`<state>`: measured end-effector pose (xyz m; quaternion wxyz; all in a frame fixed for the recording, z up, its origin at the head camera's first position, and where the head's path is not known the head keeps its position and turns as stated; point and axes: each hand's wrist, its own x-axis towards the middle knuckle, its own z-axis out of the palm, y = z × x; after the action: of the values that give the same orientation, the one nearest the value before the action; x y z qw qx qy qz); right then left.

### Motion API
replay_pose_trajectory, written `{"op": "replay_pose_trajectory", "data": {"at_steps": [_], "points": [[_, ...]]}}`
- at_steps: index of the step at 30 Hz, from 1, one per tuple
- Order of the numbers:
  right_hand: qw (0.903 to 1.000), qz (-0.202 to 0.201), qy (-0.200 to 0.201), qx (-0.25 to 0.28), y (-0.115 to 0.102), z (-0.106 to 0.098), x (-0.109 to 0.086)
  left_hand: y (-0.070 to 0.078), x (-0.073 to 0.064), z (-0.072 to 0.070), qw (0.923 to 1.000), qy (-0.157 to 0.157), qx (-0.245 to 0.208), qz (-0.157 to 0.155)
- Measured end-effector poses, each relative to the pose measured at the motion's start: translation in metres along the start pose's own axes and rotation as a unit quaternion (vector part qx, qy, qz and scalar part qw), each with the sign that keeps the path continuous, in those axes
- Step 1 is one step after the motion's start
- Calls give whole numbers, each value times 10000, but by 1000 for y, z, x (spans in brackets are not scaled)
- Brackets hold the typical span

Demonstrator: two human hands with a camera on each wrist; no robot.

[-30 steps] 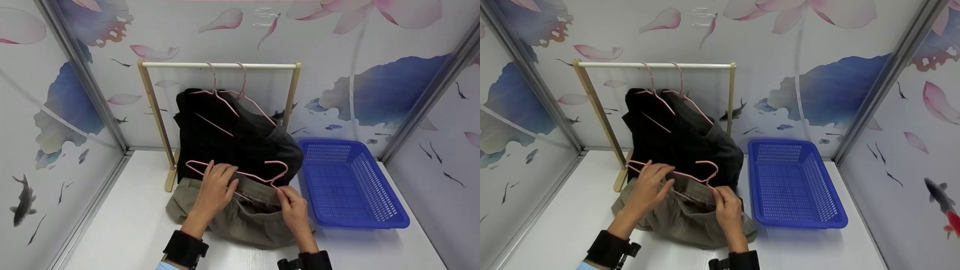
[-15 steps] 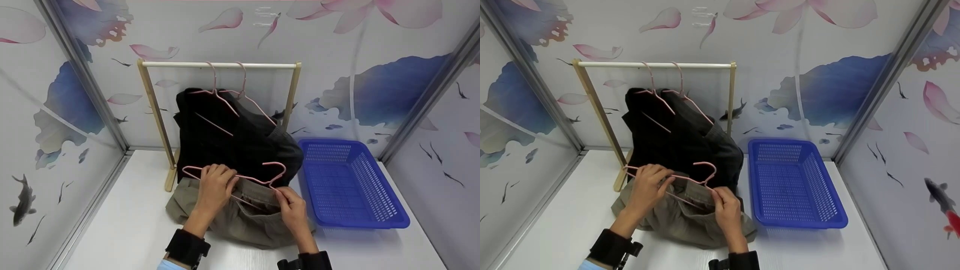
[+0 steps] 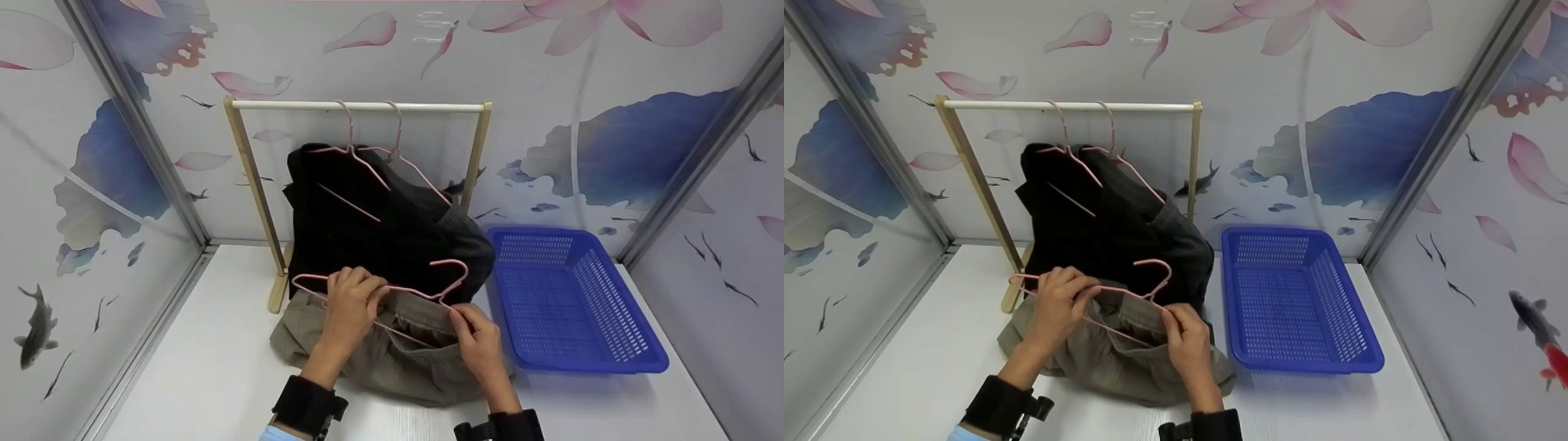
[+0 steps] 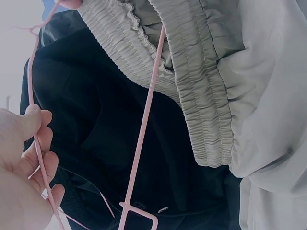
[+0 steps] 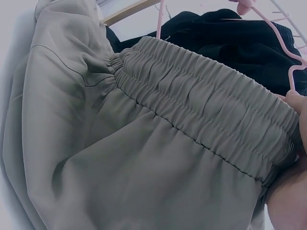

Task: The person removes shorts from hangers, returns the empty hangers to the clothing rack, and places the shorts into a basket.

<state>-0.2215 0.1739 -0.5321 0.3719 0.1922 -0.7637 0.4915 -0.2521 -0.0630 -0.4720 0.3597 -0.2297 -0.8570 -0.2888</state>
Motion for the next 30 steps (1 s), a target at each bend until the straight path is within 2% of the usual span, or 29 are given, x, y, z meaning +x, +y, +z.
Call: {"op": "replay_pose_trajectory", "data": {"at_steps": [8, 18, 30], "points": [[9999, 81, 24, 59, 1, -3, -1, -3, 1, -3, 9996, 175, -223, -26], [9997, 236, 40, -70, 6, -6, -3, -11, 4, -7, 9981, 602, -53, 148], [9994, 310, 125, -24, -28, -15, 8, -14, 8, -18, 9969, 778, -41, 54]]}}
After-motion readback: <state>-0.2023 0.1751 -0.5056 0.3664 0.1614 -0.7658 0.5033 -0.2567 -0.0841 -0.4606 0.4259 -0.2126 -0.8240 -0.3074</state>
